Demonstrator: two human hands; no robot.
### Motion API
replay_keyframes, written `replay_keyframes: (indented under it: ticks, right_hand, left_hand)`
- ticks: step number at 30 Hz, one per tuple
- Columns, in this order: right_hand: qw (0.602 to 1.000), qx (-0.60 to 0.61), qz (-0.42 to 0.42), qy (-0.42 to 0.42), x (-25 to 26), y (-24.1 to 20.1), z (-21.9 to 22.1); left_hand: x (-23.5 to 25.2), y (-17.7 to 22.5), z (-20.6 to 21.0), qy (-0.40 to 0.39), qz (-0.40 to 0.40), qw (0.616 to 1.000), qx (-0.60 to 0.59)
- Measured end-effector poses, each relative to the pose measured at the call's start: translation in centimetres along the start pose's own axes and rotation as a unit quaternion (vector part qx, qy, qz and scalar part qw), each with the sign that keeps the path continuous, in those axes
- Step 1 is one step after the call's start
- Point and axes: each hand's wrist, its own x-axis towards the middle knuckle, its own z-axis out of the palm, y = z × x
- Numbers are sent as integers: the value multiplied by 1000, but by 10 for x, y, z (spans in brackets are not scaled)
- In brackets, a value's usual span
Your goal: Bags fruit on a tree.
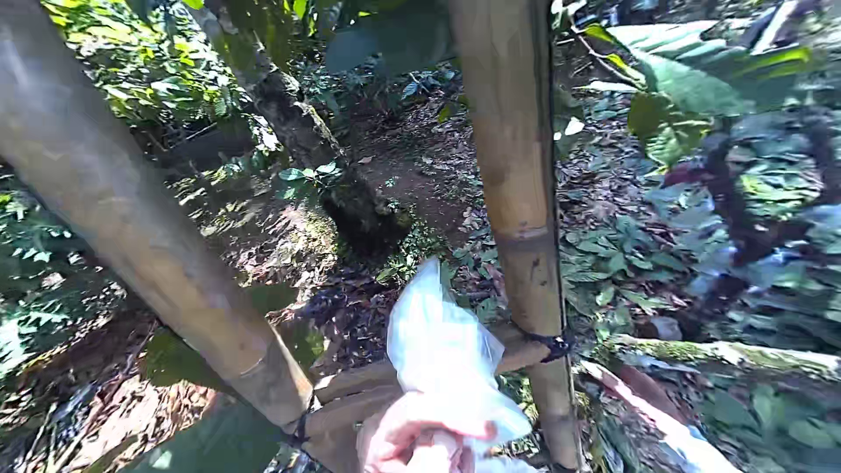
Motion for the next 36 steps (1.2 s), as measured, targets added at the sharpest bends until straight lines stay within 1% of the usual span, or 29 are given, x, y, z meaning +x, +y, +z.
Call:
replay_keyframes:
  ticks: [1,2,3,5,7,9,10,11,12,13,14,16,17,18,19,20,21,22,23,24,25,26,27,29,31,32,33,34,36]
  right_hand:
    - [997,21,-70,9,31,40,0]
    - [992,45,-117,16,52,70,-1]
    - [989,74,-124,24,60,82,-1]
    - [989,111,-85,37,62,82,-3]
    - [989,126,-67,29,67,83,-5]
    - [986,125,-98,43,89,108,3]
    - [986,119,-109,48,90,108,3]
    - [992,85,-93,25,74,88,-9]
    - [997,48,-60,-1,41,49,-27]
    - [999,13,-39,6,0,3,-42]
    - [995,5,-66,72,-35,-30,-47]
    - [949,-6,-217,228,-63,-55,-54]
    - [959,-11,-180,217,-69,-60,-65]
    - [982,20,-91,163,-66,-52,-73]
    - [951,63,-188,239,-33,14,-50]
    - [906,123,-280,291,13,90,-28]
    - [935,184,-185,239,23,128,-27]
    - [949,231,-64,203,23,144,-35]
    - [943,251,19,216,18,146,-46]
    - [936,246,49,248,9,144,-60]
    - [928,231,40,290,-1,145,-76]
    - [916,211,7,340,-12,147,-92]
    - [895,198,-49,397,-26,144,-109]
    - [817,221,-177,503,-55,117,-142]
    - [752,246,-296,535,-85,78,-167]
    - [734,241,-343,534,-96,57,-174]
    - [728,225,-382,522,-104,36,-178]
    - [735,201,-415,497,-109,19,-179]
    - [778,141,-448,417,-108,-12,-176]
  left_hand:
    - [28,-9,19,-15,8,1000,-6]
    - [53,-18,36,-35,20,999,-2]
    - [76,-26,50,-63,38,997,-6]
    - [110,-40,75,-126,75,989,-4]
    - [130,-51,101,-162,103,981,4]
    - [138,-66,127,-181,107,978,-1]
    - [140,-76,139,-188,104,977,-14]
    - [141,-88,152,-192,98,976,-36]
    - [142,-101,165,-192,87,976,-61]
    - [142,-114,178,-187,72,975,-93]
    - [143,-126,189,-182,50,973,-132]
    - [148,-148,202,-192,8,963,-187]
    - [152,-157,205,-200,-5,958,-207]
    - [155,-164,209,-198,-21,955,-220]
    - [158,-169,213,-188,-44,954,-229]
    - [161,-172,217,-179,-61,955,-231]
    - [164,-176,221,-171,-72,956,-227]
    - [167,-180,224,-173,-75,955,-227]
    - [169,-184,227,-182,-70,953,-230]
    - [172,-187,230,-195,-58,953,-226]
    - [175,-191,233,-208,-43,952,-221]
    - [177,-196,235,-216,-35,952,-215]
    - [179,-200,235,-223,-32,952,-207]
    - [184,-207,234,-230,-28,954,-188]
    - [186,-209,233,-221,-24,961,-165]
    - [187,-209,233,-218,-22,963,-156]
    - [187,-209,232,-214,-19,965,-149]
    - [188,-210,231,-214,-16,966,-146]
    - [190,-213,230,-213,-15,966,-146]
